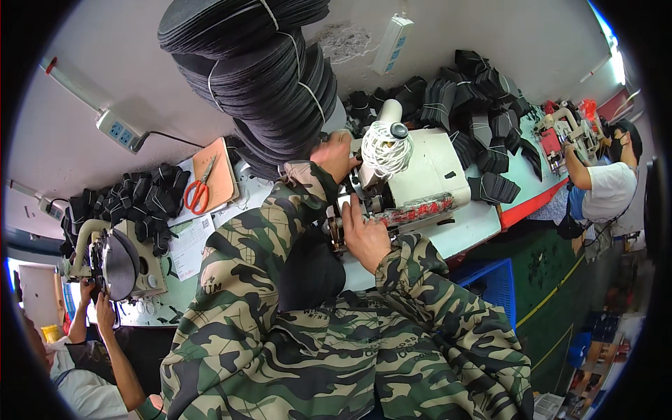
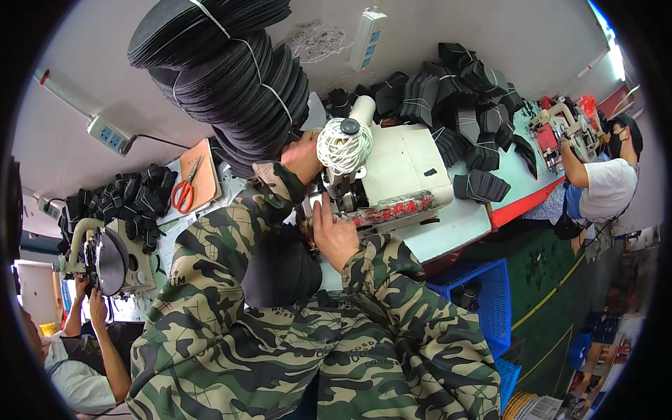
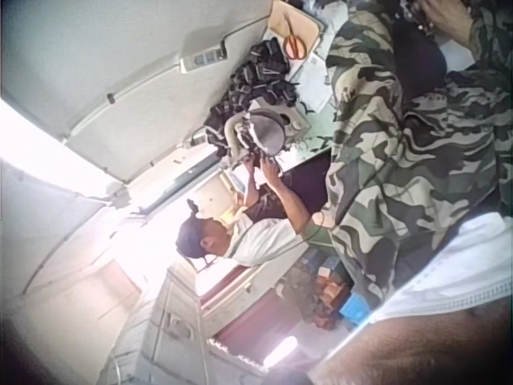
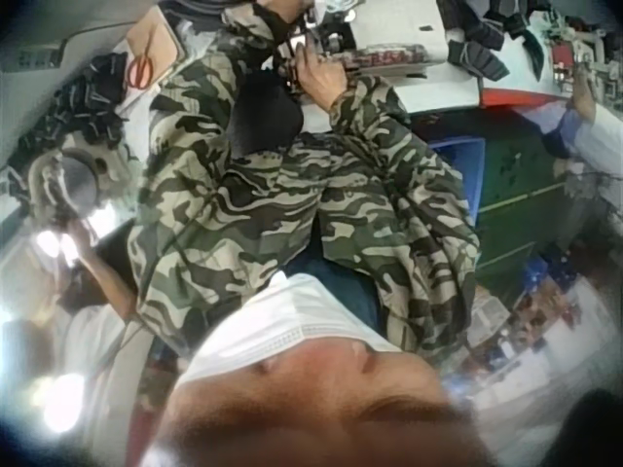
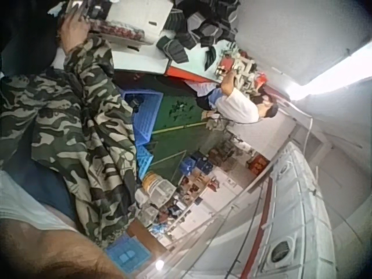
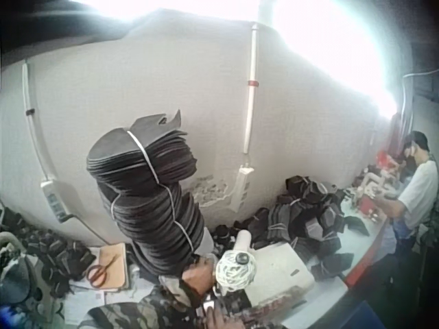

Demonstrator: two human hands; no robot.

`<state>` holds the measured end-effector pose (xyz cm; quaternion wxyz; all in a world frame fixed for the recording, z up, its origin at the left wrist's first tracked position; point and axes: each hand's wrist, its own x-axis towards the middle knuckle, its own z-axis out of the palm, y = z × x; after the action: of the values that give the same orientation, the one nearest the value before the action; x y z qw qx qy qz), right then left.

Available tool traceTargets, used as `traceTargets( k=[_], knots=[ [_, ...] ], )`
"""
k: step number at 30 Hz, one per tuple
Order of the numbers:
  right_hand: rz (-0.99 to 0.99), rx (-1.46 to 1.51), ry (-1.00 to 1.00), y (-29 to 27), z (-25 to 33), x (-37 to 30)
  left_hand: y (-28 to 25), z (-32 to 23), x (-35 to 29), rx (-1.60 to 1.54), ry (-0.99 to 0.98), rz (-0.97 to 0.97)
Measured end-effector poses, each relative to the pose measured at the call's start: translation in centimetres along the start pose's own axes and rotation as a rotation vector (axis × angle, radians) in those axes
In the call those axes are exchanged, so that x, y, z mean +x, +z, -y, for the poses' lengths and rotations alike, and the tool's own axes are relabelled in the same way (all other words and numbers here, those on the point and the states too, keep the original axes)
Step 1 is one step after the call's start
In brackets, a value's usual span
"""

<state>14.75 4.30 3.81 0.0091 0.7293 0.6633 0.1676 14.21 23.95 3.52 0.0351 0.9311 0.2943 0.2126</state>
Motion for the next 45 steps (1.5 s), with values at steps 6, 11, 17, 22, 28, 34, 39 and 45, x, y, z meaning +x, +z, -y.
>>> traceTargets(
  k=[6, 11, 17, 22, 28, 34, 39, 45],
  knots=[
    [0.015, -0.015, -0.022, -0.1, 0.0, 0.2, -0.6, 0.1, -0.3, -0.070, -0.015, 0.020],
    [-0.020, 0.011, -0.024, 0.1, 0.0, -0.2, -0.5, 0.4, 0.1, -0.246, 0.005, 0.054],
    [-0.011, 0.057, -0.027, -0.9, -0.5, 0.6, -2.1, 1.2, 1.5, -0.465, 0.347, 0.140],
    [0.081, 0.503, 0.048, -4.0, -1.6, -0.9, -6.1, 3.6, -4.8, -0.367, 0.134, 0.173],
    [0.148, 0.856, 0.236, -4.8, 2.2, -5.9, -8.7, 8.9, -17.4, -0.277, -0.027, 0.605],
    [0.264, 0.926, 0.249, -1.7, 5.2, -7.5, -9.2, 8.6, -19.7, -0.222, -0.341, 0.653],
    [0.438, 0.774, 0.416, 0.1, 6.5, -8.1, -9.5, 8.7, -18.7, -0.051, -0.493, 0.926],
    [0.636, 0.903, 0.334, 1.1, 7.3, -8.2, -7.5, 9.5, -18.1, -0.229, -0.187, 1.108]
  ],
)
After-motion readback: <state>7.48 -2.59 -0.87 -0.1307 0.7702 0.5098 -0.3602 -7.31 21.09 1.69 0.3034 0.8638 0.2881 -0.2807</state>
